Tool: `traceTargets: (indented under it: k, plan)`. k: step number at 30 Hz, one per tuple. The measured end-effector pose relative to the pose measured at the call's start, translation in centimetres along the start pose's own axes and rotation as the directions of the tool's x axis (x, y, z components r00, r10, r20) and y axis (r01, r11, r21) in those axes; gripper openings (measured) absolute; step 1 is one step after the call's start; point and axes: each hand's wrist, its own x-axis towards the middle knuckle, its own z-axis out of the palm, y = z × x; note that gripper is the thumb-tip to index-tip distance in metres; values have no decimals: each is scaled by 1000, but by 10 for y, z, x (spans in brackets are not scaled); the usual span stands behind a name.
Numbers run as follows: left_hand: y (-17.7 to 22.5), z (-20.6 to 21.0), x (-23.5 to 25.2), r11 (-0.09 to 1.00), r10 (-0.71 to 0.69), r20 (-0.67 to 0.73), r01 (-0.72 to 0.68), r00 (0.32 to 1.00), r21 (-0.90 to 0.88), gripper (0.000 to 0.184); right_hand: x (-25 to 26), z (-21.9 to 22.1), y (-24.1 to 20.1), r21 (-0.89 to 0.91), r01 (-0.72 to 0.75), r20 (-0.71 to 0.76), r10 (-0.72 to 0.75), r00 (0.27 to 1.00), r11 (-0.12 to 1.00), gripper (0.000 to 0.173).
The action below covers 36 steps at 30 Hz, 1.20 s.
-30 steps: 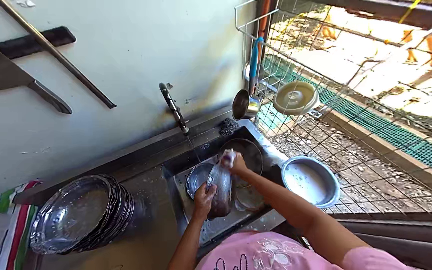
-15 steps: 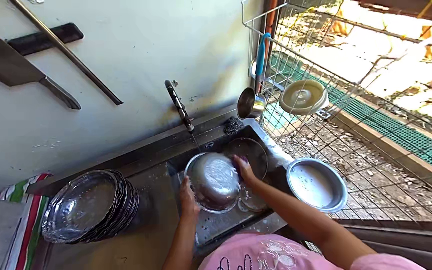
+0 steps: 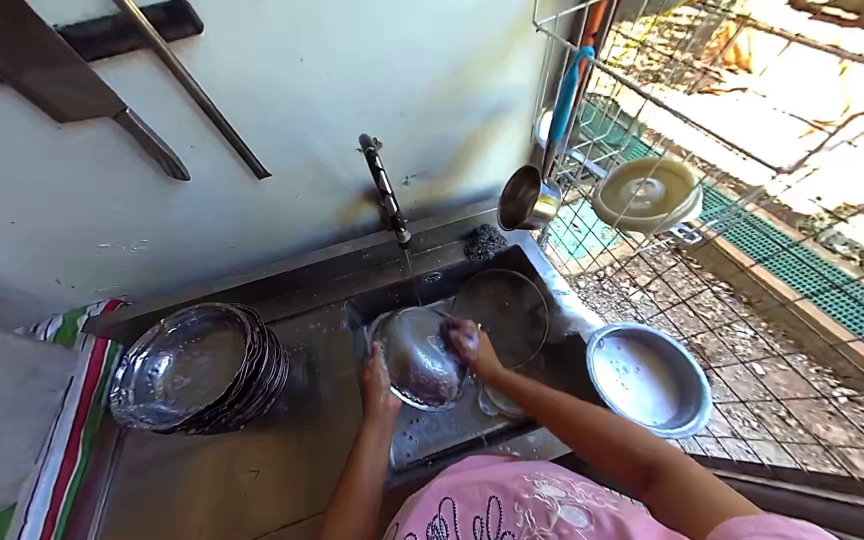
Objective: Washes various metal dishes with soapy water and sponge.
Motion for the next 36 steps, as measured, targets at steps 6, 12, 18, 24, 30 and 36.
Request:
traceTargets:
  k: [6, 12, 18, 24, 30, 36]
  plan:
    - [0, -2, -12, 994, -47, 198, 27, 979, 101, 40, -8, 31, -47, -190, 549, 142, -530, 836, 814, 33]
    - [22, -11, -12, 1000, 9, 161, -9, 987, 1, 45, -9, 11, -19, -67, 143, -56, -147, 988, 987, 58]
    - [47, -30, -16, 925, 8, 586, -228, 810, 304, 45, -1, 15, -49, -124, 628, -19, -634, 773, 768, 55]
    - [148, -95, -58, 554, 520, 534, -739, 667, 383, 41, 24, -86, -50, 181, 146, -148, -120, 982, 973, 40]
    - [168, -190, 34, 153, 481, 327, -446, 813, 882, 30, -83, -222, 26, -45, -403, -452, 341, 824, 914, 58]
    - [114, -145, 96, 274, 478, 266, -430, 837, 860, 39, -128, -237, 108, -378, -645, -572, 381, 727, 664, 50]
